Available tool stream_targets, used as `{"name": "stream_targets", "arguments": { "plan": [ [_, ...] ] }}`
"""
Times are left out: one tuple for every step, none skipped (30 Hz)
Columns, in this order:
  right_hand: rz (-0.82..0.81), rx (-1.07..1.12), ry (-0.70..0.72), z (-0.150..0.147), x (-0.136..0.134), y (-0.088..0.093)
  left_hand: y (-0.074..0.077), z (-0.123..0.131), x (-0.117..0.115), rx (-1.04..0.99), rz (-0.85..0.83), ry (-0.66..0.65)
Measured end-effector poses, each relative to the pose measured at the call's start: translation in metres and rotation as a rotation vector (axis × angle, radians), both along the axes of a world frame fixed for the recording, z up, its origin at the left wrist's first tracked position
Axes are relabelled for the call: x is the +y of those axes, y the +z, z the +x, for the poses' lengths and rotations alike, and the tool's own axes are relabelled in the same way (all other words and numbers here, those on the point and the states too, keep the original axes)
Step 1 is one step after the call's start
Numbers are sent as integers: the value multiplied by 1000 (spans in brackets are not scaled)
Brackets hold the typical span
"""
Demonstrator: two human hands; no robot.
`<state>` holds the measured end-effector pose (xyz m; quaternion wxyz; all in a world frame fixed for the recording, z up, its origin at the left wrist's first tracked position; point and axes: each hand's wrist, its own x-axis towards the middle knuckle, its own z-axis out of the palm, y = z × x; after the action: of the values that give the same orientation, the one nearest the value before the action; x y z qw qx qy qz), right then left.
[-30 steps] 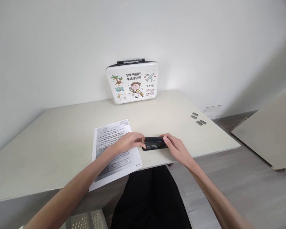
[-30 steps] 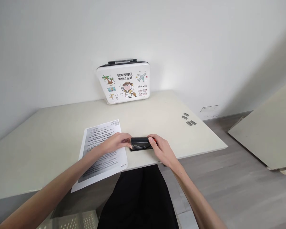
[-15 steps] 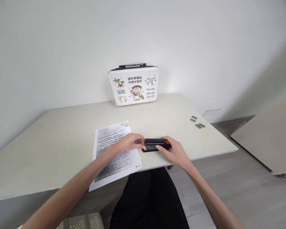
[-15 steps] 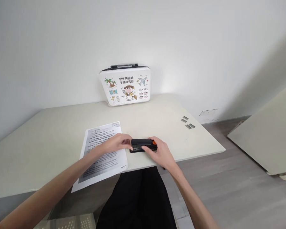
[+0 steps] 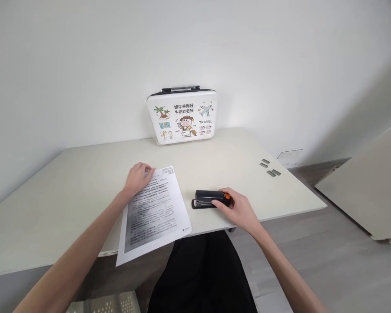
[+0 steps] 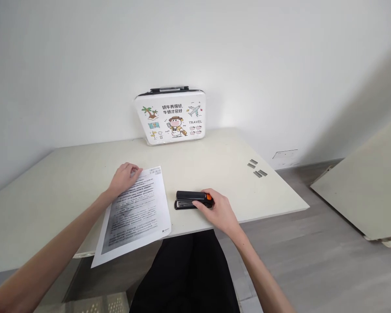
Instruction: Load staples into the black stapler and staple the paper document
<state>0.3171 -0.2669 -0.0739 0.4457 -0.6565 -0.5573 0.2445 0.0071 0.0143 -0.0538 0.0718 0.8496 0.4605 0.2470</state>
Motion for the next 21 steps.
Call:
{"name": "stream_targets", "arguments": {
  "plan": [
    [-2, 0, -2, 0, 0, 1, -2, -4, -1, 2, 6, 13],
    [-3, 0, -4, 0, 0, 1, -4, -7, -2, 3, 7, 19],
    [-5, 0, -4, -1, -1, 1, -5, -9, -4, 3, 1, 18],
    [-7, 0, -3, -1, -1, 2, -6, -10, -6, 3, -11, 10],
    [-9, 1, -2, -1, -1, 2, -7, -9, -9, 2, -27, 0],
    [-11, 0, 0, -1, -1, 2, -7, -9, -13, 2, -44, -13],
    [-14, -1, 1, -1, -1, 1, -7, -7, -17, -3, -68, -29],
    [-18, -3, 2, -1, -1, 1, -6, -6, -22, -14, -102, -49],
    [-20, -6, 3, -1, -2, 1, -4, -5, -28, -32, -145, -72],
    [-21, -8, 3, -1, -2, 1, -2, -4, -33, -54, -195, -96],
    [-20, -10, 3, -1, -2, 1, 0, -2, -39, -79, -244, -121],
    [-17, -10, 5, -1, -2, 1, 2, -1, -45, -101, -289, -144],
    [-13, -12, 6, -1, -2, 0, 4, 0, -51, -119, -322, -163],
    [-11, -13, 8, -1, -2, 0, 6, 0, -56, -129, -341, -178],
    [-8, -14, 7, -1, -2, 0, 7, 1, -60, -136, -351, -192],
    [-7, -16, 7, -1, -2, 0, 8, 2, -64, -143, -359, -206],
    [-8, -17, 5, -2, -2, 0, 8, 3, -68, -148, -366, -222],
    [-8, -18, 3, -2, -2, 0, 8, 4, -71, -150, -369, -239],
    [-8, -20, 1, -2, -2, 0, 7, 5, -73, -148, -365, -256],
    [-7, -22, -1, -3, -2, 0, 6, 7, -76, -142, -357, -272],
    [-6, -25, -3, -3, -3, 1, 5, 9, -78, -134, -346, -285]
  ]
}}
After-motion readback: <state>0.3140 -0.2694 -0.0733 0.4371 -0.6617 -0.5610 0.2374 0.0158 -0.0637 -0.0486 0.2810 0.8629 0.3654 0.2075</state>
